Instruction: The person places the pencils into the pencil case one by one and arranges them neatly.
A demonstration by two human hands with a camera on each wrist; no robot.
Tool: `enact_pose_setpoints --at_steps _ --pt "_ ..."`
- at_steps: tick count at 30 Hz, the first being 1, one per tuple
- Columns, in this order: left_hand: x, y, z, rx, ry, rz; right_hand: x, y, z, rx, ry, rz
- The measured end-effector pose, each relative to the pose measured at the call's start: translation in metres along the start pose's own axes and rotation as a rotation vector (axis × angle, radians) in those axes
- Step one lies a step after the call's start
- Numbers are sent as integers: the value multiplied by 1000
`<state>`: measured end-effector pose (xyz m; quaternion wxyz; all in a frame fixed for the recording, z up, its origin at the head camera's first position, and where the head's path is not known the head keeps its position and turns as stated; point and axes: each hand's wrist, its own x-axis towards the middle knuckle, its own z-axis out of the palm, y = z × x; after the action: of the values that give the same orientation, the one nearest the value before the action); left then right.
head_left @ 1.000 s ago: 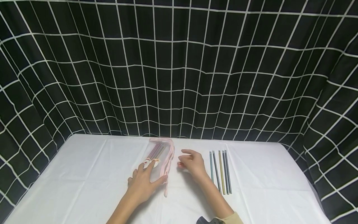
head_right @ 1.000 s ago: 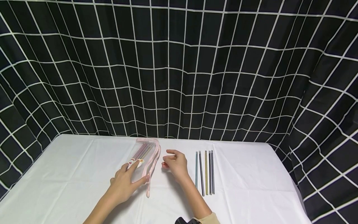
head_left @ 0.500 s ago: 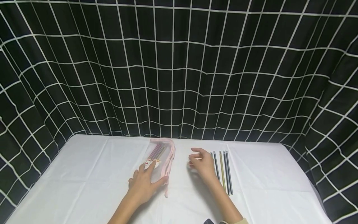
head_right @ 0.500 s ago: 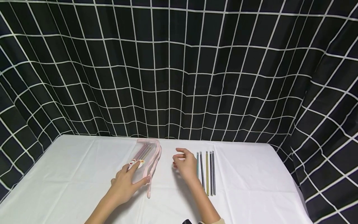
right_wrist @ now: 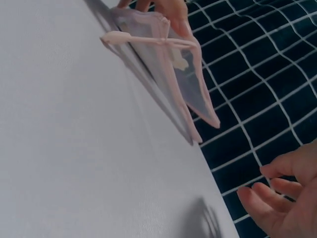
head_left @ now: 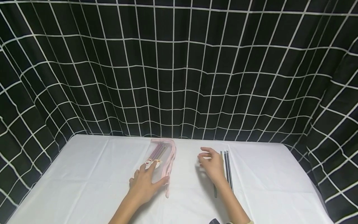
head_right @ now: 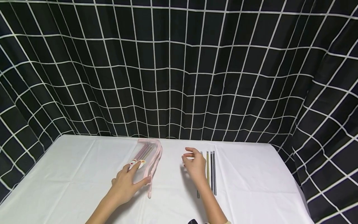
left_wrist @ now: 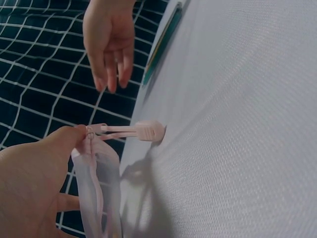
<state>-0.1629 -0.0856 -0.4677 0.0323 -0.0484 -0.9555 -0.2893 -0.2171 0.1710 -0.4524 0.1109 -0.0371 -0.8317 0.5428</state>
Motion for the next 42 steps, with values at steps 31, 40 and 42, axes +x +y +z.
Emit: enact_pose_setpoints --at_steps 31,40,42 --pt "-1 0 0 2 -4 0 5 12 -28 -214 15 58" --pt "-1 0 2 3 -3 3 4 13 -28 -258 -15 82" --pt "-1 0 2 2 1 7 3 13 -28 -263 -23 82"
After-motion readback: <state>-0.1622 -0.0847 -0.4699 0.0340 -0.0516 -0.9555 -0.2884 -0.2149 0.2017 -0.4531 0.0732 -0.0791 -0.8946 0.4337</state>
